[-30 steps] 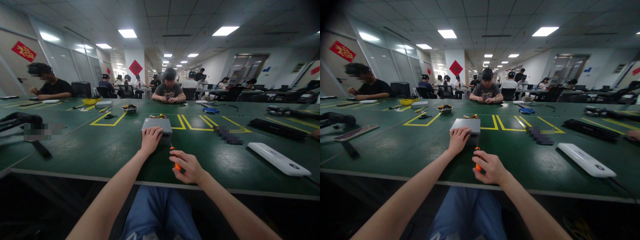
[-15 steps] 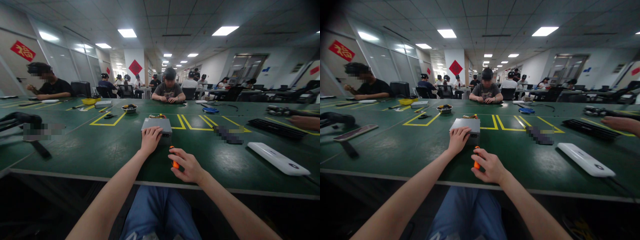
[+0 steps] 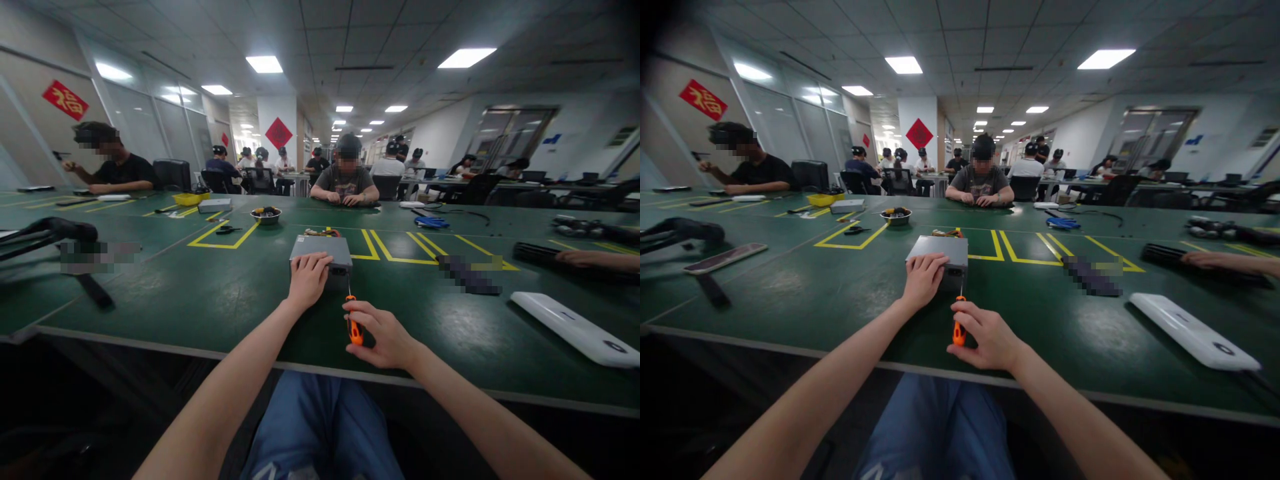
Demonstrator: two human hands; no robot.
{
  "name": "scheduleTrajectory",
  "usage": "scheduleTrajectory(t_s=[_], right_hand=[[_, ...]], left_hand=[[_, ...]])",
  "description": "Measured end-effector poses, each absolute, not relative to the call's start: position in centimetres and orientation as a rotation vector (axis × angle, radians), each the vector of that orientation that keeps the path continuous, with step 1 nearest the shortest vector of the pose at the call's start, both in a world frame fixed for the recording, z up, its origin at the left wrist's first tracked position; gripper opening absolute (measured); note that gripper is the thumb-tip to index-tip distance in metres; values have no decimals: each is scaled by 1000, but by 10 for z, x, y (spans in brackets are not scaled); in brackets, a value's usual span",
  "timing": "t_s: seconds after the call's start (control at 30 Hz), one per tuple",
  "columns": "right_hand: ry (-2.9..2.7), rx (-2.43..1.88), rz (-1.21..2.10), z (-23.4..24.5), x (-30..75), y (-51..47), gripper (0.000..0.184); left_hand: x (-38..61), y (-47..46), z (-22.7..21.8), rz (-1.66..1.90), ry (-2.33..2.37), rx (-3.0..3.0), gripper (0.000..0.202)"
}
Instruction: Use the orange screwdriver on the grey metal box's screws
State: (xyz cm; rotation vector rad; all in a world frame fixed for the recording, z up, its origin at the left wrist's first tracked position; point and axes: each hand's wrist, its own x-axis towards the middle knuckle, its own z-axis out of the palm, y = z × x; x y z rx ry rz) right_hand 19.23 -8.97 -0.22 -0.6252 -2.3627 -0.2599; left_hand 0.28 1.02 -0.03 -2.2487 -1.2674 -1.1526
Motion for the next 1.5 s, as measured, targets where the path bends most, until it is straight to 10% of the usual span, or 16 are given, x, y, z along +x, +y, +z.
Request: scheduleTrajectory(t_s=[1.07, 1.5], right_hand=[[-2050, -866, -282, -4, 185, -109, 25], [-601, -960, 1203, 5, 122, -126, 35]], left_hand=[[0, 9, 1, -1160, -1244, -2291, 28], [0, 10, -1, -1148, -1233, -2268, 30]])
